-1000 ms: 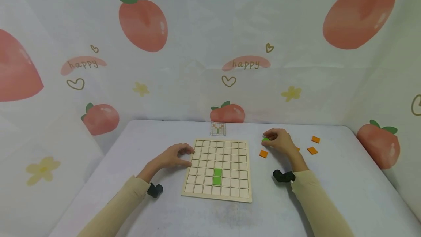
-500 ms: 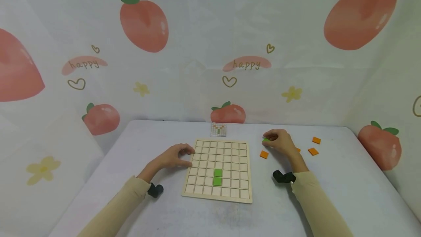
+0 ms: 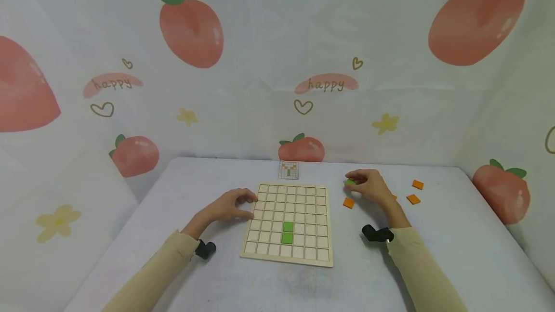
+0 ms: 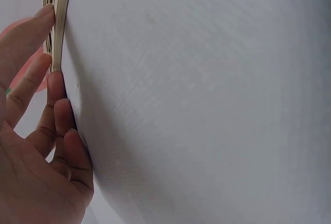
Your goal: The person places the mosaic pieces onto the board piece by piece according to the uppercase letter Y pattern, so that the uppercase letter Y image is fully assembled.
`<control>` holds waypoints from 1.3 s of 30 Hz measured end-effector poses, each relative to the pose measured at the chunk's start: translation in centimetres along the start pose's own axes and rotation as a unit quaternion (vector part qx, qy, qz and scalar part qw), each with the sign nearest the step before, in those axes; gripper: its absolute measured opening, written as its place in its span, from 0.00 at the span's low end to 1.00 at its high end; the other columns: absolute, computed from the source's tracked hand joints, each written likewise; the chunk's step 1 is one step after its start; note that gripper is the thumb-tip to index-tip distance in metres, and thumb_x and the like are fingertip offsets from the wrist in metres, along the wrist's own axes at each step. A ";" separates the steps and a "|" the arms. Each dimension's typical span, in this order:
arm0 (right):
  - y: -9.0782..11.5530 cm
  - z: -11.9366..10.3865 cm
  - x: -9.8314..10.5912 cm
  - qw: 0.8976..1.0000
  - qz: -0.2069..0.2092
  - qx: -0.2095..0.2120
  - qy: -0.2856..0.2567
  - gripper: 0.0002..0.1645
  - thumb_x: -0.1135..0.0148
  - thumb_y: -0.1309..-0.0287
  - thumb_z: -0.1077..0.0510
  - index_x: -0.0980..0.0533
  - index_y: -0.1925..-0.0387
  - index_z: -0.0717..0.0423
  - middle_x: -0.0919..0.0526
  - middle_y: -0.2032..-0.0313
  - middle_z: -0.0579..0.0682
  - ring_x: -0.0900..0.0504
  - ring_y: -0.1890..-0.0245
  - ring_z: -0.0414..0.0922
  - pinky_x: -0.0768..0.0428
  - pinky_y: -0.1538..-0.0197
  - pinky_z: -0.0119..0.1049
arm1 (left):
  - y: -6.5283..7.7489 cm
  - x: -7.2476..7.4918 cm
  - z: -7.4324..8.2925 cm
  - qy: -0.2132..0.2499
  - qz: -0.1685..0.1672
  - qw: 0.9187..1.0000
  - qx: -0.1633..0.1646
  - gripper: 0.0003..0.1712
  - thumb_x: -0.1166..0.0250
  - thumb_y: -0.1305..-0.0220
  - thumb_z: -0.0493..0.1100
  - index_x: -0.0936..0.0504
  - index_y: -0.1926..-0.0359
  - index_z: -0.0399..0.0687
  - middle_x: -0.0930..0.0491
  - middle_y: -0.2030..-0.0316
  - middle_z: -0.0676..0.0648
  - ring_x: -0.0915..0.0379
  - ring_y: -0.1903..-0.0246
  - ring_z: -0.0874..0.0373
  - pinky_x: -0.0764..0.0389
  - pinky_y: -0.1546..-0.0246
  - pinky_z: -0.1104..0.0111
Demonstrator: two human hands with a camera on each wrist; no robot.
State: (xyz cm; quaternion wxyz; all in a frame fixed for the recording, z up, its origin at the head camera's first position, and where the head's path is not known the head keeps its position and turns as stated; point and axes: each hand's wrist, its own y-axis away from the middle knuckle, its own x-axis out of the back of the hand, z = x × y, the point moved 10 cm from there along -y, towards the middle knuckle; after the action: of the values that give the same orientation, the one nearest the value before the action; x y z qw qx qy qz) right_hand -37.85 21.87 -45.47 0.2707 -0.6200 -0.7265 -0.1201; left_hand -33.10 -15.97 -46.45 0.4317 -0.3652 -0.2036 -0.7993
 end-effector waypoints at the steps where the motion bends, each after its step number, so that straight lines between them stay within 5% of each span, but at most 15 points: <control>1: 0.1 -0.1 0.0 1.000 -0.003 0.001 -0.007 0.20 0.26 0.43 0.64 0.18 0.50 0.70 0.14 0.55 0.60 0.18 0.59 0.51 0.22 0.58 0.29 | 0.0 0.0 0.0 0.002 -0.001 1.000 0.001 0.26 0.22 0.43 0.47 0.19 0.46 0.45 0.21 0.53 0.52 0.27 0.50 0.52 0.28 0.43 0.54; 13: 0.6 -1.2 -0.1 0.999 -0.025 -0.002 -0.040 0.22 0.24 0.43 0.59 0.17 0.50 0.68 0.14 0.57 0.55 0.20 0.60 0.48 0.23 0.58 0.30 | 0.0 0.0 0.1 0.007 -0.002 1.000 -0.002 0.26 0.22 0.43 0.46 0.19 0.46 0.44 0.21 0.53 0.52 0.27 0.50 0.51 0.28 0.43 0.54; 21: 1.0 -3.1 -0.8 0.996 -0.053 0.038 -0.062 0.21 0.25 0.42 0.62 0.18 0.50 0.69 0.15 0.55 0.57 0.20 0.58 0.52 0.21 0.57 0.32 | 0.0 0.0 0.1 0.009 -0.002 1.000 0.000 0.26 0.22 0.43 0.46 0.19 0.46 0.44 0.21 0.53 0.52 0.27 0.50 0.51 0.28 0.42 0.53; 31: 1.8 -4.0 -3.0 0.989 -0.103 0.063 -0.091 0.21 0.24 0.43 0.62 0.17 0.49 0.67 0.15 0.53 0.57 0.18 0.55 0.54 0.20 0.54 0.34 | 0.0 0.0 0.1 0.009 -0.001 1.000 0.001 0.26 0.21 0.44 0.46 0.19 0.46 0.44 0.21 0.52 0.52 0.27 0.50 0.52 0.28 0.43 0.53; 39: 2.2 -5.0 -5.2 0.982 -0.142 0.084 -0.091 0.17 0.24 0.45 0.64 0.16 0.54 0.66 0.14 0.56 0.55 0.17 0.60 0.52 0.20 0.61 0.35 | -0.1 -0.1 0.0 0.008 -0.002 1.000 -0.003 0.26 0.21 0.44 0.46 0.19 0.46 0.44 0.21 0.52 0.53 0.27 0.50 0.52 0.28 0.43 0.54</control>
State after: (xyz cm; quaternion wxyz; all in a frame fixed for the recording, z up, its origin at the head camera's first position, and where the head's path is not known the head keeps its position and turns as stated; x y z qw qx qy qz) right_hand -34.05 15.43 -44.57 0.2347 -0.4942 -0.8362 -0.0385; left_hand -33.14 -15.88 -46.49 0.4306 -0.3593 -0.1987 -0.8037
